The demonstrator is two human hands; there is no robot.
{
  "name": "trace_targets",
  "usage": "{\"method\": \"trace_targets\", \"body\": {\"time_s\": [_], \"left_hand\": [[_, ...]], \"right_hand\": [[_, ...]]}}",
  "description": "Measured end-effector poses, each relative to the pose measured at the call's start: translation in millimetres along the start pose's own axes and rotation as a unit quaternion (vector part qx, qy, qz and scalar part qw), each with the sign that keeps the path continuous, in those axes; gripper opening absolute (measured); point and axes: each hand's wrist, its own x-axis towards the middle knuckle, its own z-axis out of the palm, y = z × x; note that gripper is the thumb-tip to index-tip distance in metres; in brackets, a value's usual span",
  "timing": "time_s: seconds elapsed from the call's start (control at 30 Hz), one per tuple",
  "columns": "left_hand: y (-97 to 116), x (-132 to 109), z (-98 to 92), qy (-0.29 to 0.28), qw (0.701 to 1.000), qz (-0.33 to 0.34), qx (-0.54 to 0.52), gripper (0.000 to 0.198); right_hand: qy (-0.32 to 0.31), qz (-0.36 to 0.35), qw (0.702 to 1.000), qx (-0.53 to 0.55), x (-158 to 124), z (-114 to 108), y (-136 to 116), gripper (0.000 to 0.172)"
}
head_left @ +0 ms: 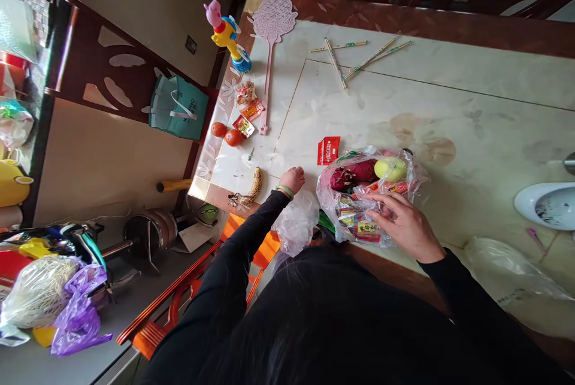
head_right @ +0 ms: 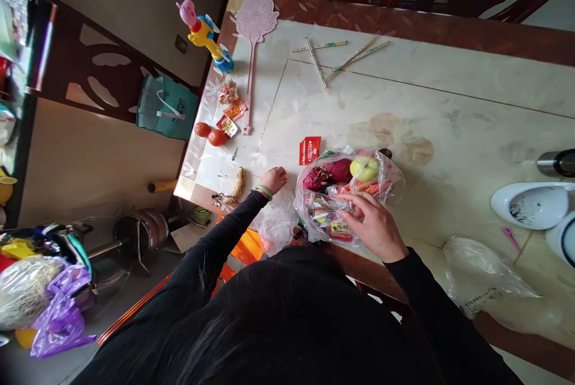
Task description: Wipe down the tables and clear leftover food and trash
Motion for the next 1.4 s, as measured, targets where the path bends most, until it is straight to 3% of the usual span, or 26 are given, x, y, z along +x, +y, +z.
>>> {"method": "trace_targets", "body": {"time_s": [0.17, 0.27, 0.33, 0.43, 0.53, 0.6, 0.67, 0.73, 0.8, 0.9, 1.0, 1.07, 1.13, 1.2, 1.3, 1.4], "left_hand": [[-17, 12, -18.7, 0.077, 0.989, -0.032, -0.121, 0.011], [-23, 15, -33.3, 0.156, 0.962, -0.059, -0.215, 0.018], [-24, 6, -41.4, 0.188, 0.955, -0.049, -0.222, 0.025], [-17, -34, -45.5, 0.202, 0.966, 0.016, -0.162, 0.05], [-9, -91, -37.3, 0.205, 0.972, 0.097, -0.059, 0.097], [-7, -123, -27.5, 0.204, 0.975, 0.084, -0.028, 0.111], [-11, -142, -18.7, 0.198, 0.978, 0.023, -0.055, 0.097], [-18, -149, -15.0, 0.165, 0.974, -0.049, -0.151, 0.061], [-22, -151, -19.3, 0.129, 0.944, -0.094, -0.289, 0.032], [-20, -155, -41.5, 0.151, 0.87, -0.082, -0.462, 0.046], [-9, -169, -71.7, 0.206, 0.811, -0.021, -0.546, 0.053], [-2, -180, -86.3, 0.234, 0.791, 0.011, -0.565, 0.053], [2, -189, -90.9, 0.243, 0.79, 0.023, -0.563, 0.051], [4, -194, -84.0, 0.212, 0.805, 0.018, -0.554, 0.049], [7, -193, -58.9, 0.127, 0.827, 0.005, -0.547, 0.051], [12, -188, -32.2, 0.092, 0.82, -0.007, -0.565, 0.055]], "right_hand": [[0.005, -0.005, 1.0, 0.012, 0, -1, 1, 0.033], [0.008, -0.009, 1.0, 0.019, -1, -3, 0, 0.035], [0.01, -0.011, 1.0, 0.017, -2, -5, -1, 0.035], [0.02, -0.017, 1.0, 0.01, -5, -9, -3, 0.035], [0.037, -0.025, 0.999, 0.006, -7, -13, -6, 0.035], [0.054, -0.029, 0.998, -0.002, -8, -14, -7, 0.034], [0.073, -0.037, 0.997, -0.017, -8, -16, -8, 0.033], [0.084, -0.049, 0.995, -0.028, -7, -18, -8, 0.033], [0.092, -0.059, 0.993, -0.039, -7, -21, -7, 0.034], [0.105, -0.064, 0.991, -0.054, -8, -29, -7, 0.037], [0.116, -0.067, 0.988, -0.073, -11, -38, -6, 0.04], [0.127, -0.078, 0.985, -0.084, -13, -44, -5, 0.04], [0.136, -0.093, 0.982, -0.09, -15, -51, -4, 0.04], [0.156, -0.105, 0.977, -0.105, -13, -61, -4, 0.041], [0.204, -0.123, 0.963, -0.127, 1, -80, -11, 0.05], [0.199, -0.149, 0.96, -0.126, 37, -97, -31, 0.053]]}}
